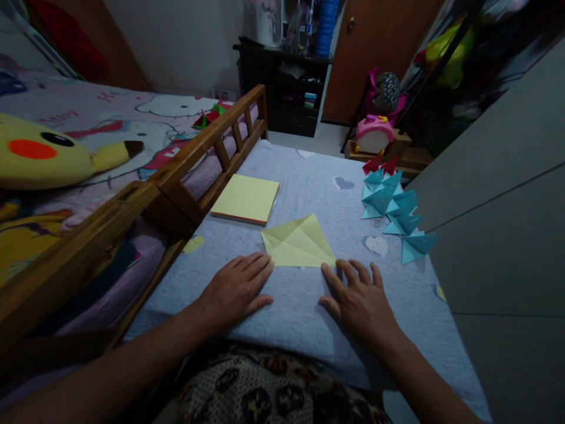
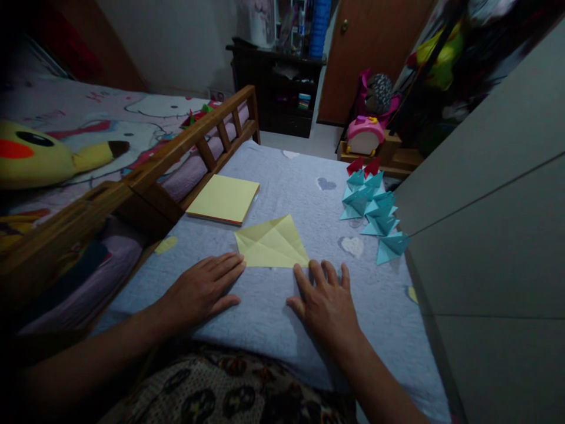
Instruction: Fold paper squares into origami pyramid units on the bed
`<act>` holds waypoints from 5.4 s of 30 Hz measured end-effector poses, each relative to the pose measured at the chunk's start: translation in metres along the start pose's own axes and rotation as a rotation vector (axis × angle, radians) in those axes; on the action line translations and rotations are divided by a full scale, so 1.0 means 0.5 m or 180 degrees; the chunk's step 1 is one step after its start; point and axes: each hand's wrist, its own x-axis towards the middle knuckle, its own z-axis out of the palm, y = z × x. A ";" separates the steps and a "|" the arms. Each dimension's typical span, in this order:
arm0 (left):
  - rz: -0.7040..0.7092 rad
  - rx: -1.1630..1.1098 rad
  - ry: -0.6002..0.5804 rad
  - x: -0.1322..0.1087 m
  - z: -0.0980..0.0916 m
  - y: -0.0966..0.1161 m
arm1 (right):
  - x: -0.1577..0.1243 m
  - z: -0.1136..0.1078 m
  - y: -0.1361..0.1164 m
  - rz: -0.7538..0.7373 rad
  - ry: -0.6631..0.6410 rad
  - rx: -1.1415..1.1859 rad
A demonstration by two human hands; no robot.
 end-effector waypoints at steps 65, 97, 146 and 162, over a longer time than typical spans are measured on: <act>0.0436 -0.0778 0.0495 0.110 -0.013 0.037 | 0.032 0.013 0.008 -0.0152 0.0419 0.1605; -0.0518 -0.2191 0.0188 0.139 -0.021 0.047 | 0.041 0.052 0.083 0.0714 0.0493 0.1782; -0.1660 -0.1676 0.0258 0.158 0.003 0.057 | 0.063 0.056 0.065 0.1022 0.0561 0.1684; -0.1638 -0.1321 0.0262 0.156 0.008 0.059 | 0.059 0.059 0.070 0.1005 0.0561 0.1684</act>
